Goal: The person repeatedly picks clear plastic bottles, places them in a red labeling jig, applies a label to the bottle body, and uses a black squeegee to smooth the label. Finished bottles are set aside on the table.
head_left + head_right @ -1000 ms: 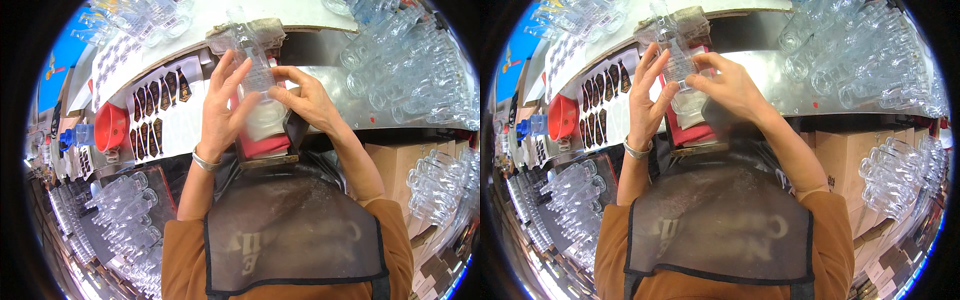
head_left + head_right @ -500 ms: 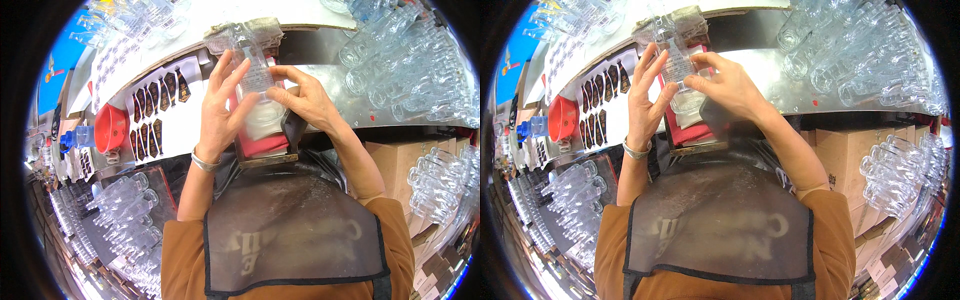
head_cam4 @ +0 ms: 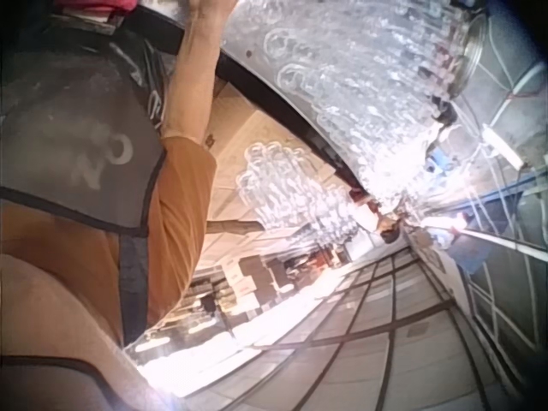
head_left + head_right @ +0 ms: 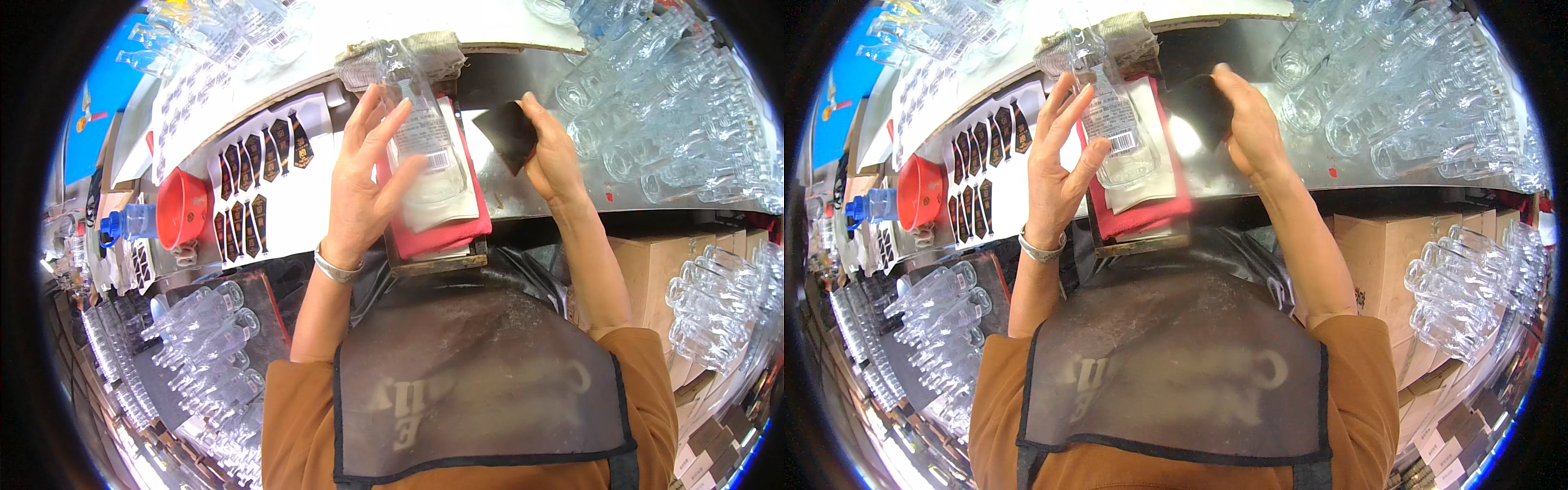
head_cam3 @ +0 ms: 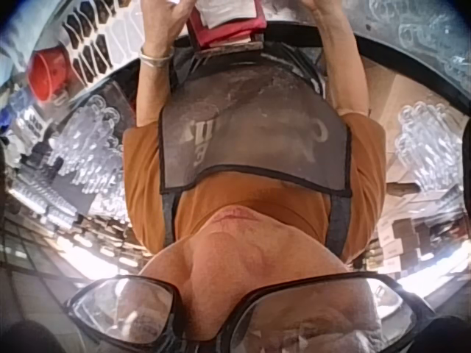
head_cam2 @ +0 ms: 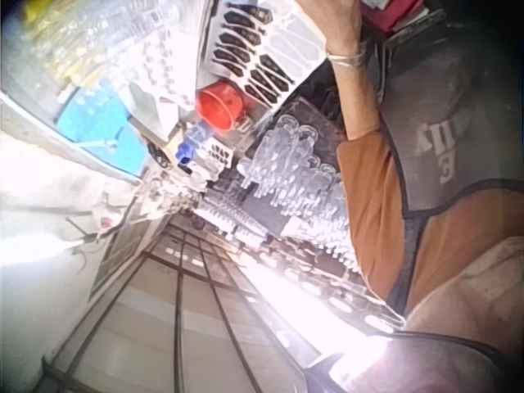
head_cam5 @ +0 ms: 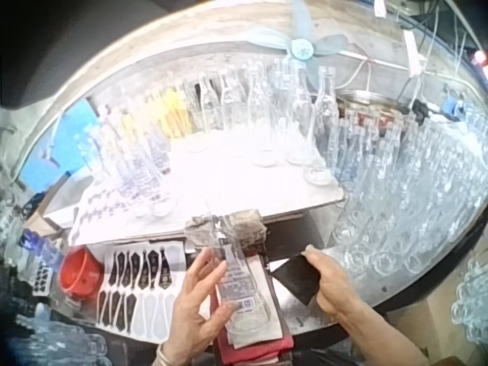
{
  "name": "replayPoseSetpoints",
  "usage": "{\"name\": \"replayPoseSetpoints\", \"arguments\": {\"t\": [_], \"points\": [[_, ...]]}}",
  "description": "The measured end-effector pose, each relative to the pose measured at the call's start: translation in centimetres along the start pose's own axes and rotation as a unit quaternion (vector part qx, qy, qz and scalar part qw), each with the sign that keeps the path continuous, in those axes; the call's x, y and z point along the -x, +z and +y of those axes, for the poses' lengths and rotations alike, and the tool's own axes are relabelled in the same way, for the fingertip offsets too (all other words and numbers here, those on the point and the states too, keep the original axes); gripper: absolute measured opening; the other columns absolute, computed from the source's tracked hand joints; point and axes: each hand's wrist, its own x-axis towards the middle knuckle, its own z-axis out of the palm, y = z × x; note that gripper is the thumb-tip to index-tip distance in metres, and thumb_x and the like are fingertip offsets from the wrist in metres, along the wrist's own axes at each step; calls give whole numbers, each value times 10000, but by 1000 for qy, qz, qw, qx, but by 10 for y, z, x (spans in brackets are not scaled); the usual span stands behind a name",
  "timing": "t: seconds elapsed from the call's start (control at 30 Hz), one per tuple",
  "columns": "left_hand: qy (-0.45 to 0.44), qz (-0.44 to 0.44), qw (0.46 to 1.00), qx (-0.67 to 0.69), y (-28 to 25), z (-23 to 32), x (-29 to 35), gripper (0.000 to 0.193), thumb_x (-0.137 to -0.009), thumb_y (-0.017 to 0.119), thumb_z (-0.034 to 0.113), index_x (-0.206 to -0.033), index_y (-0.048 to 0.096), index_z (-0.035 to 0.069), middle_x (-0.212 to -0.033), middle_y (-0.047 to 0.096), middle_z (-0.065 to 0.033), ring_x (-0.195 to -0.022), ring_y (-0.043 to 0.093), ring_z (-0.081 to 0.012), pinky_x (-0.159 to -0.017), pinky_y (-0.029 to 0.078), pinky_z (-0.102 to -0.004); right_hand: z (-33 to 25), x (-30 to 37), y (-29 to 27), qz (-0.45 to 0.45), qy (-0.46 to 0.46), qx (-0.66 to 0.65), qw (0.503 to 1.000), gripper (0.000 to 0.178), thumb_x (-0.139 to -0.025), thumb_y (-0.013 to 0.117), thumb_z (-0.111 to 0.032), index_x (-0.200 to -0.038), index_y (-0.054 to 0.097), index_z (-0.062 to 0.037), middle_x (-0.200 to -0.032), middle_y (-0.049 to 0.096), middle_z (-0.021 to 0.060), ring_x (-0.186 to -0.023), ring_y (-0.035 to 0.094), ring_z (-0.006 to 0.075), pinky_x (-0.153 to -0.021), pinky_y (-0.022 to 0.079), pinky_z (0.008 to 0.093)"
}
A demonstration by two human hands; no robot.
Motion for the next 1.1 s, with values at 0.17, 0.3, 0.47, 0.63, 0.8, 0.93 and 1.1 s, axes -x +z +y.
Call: {"name": "replayPoseSetpoints", "arguments": {"t": [0.17,0.3,0.47,0.63,0.8,0.93,1.1], "points": [[-10,-2,1000,1,-1,2,0,568,-882,741,237,-1408,580,95,-1553,417,-175,-1435,401,-322,-1168,318,-446,-19,11,15,-172,-71,243,952,328,-936,648,-154,-1209,593,19,-1059,671,63,-955,621,113,-847,507,263],[-4,-7,1000,3,-1,3,-2,566,-879,738,209,-1410,578,94,-1554,414,-179,-1435,399,-324,-1168,319,-447,-14,-12,16,-148,-182,338,912,300,-928,667,-137,-1175,627,29,-1049,688,68,-963,624,110,-846,513,261],[9,1,1000,-3,-1,0,-2,585,-848,757,139,-1405,582,103,-1560,384,-202,-1393,448,-350,-1123,386,-440,-21,-6,23,-197,-200,346,895,294,-920,679,-134,-1171,639,14,-1021,702,71,-934,633,101,-838,516,269],[-22,-3,1000,10,-5,-3,8,835,-820,801,267,-1516,399,41,-1561,392,-192,-1440,385,-329,-1185,297,-452,-29,-2,38,-92,-423,412,802,228,-871,689,-44,-1096,671,-10,-1020,706,104,-921,679,200,-836,544,318],[-39,-45,997,52,-1,-17,44,1132,-695,884,193,-1568,198,-29,-1592,308,-241,-1461,348,-357,-1183,304,-433,-22,56,43,-379,-499,516,584,295,-730,706,-34,-1023,702,-72,-1053,701,95,-881,657,248,-765,542,372],[-69,9,994,86,7,-4,46,1124,-701,884,187,-1566,200,-29,-1569,349,-237,-1354,474,-342,-1106,399,-421,-34,23,57,-250,-542,548,586,297,-696,713,7,-985,691,-61,-1021,673,98,-845,642,283,-738,533,393],[-57,30,997,46,10,-1,48,1119,-672,895,157,-1558,234,-14,-1558,386,-206,-1219,567,-312,-1023,462,-412,-30,37,88,-372,-421,592,578,239,-735,732,-27,-966,676,-59,-883,637,103,-798,633,288,-702,547,381]]}}
